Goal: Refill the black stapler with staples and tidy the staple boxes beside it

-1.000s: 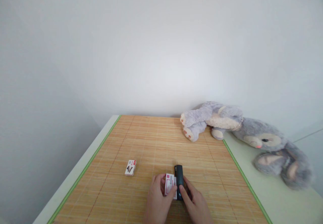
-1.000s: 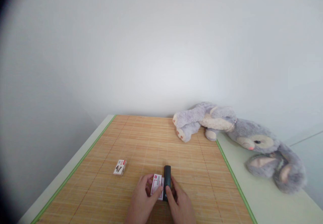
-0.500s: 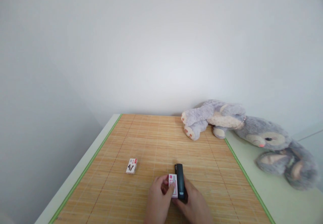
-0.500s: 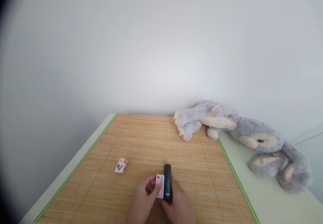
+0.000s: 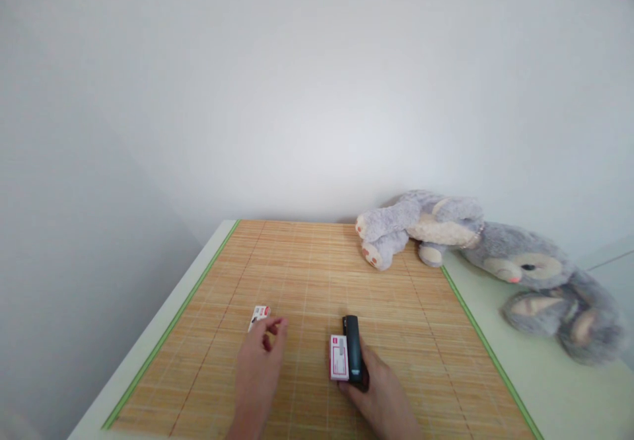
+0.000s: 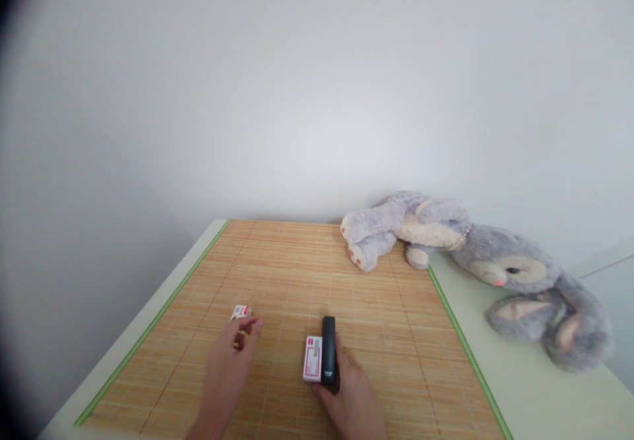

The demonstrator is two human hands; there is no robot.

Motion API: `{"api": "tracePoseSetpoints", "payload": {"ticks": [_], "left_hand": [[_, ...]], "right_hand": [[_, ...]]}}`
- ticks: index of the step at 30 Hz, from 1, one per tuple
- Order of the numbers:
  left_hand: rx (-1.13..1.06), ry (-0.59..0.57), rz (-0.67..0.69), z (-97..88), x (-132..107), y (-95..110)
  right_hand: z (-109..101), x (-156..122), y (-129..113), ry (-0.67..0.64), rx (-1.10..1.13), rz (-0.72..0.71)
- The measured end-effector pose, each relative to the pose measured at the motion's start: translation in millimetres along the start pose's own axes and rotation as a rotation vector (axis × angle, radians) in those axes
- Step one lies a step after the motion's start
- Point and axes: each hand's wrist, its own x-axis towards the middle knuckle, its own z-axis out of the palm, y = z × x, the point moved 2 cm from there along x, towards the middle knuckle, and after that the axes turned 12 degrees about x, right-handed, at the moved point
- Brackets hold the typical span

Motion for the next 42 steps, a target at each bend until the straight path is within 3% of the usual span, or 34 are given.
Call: {"api": "tracePoseSetpoints", "payload": {"ticks": [2,5,7,10,16,20,27,33,38,42], "left_hand": [[0.055,0.127,-0.076,-22.2,26,-23],[0.041,0.034,-0.122,-35.2,57,-47],[0.001,-0.076,-0.114,-29.8,69,-51],[-0.087,-0.224,-0.096,-2.9,72,-39],[-0.249,-0.399,-0.015,70.8,56,16],[-0.299,-0.435,0.042,96.6,43,37],[-0.325,-0.349,0.094,105.7,25,40],[-0.345,-0.292,0.106,92.6,17,46],[-0.376,-0.147,0.055,87.7,-19,48],[-0.469,-0.274,0.070,106.5,-55,48]], "right_hand": [[-1,-1,-1,0.005,-0.002,0.007],[-1,-1,0,0.012,-0.020,0.010],[-1,0,1,0.006,-0.043,0.016],[-1,3,1,0.002,-0.084,0.028],[-3,8,-4,-0.042,-0.119,0.028],[-4,8,-6,-0.038,-0.128,0.034],[-3,9,-10,-0.040,-0.147,0.043],[-3,9,-11,-0.035,-0.146,0.041],[-3,6,-16,-0.036,-0.084,0.008],[-4,6,-20,-0.049,-0.089,0.002]]}}
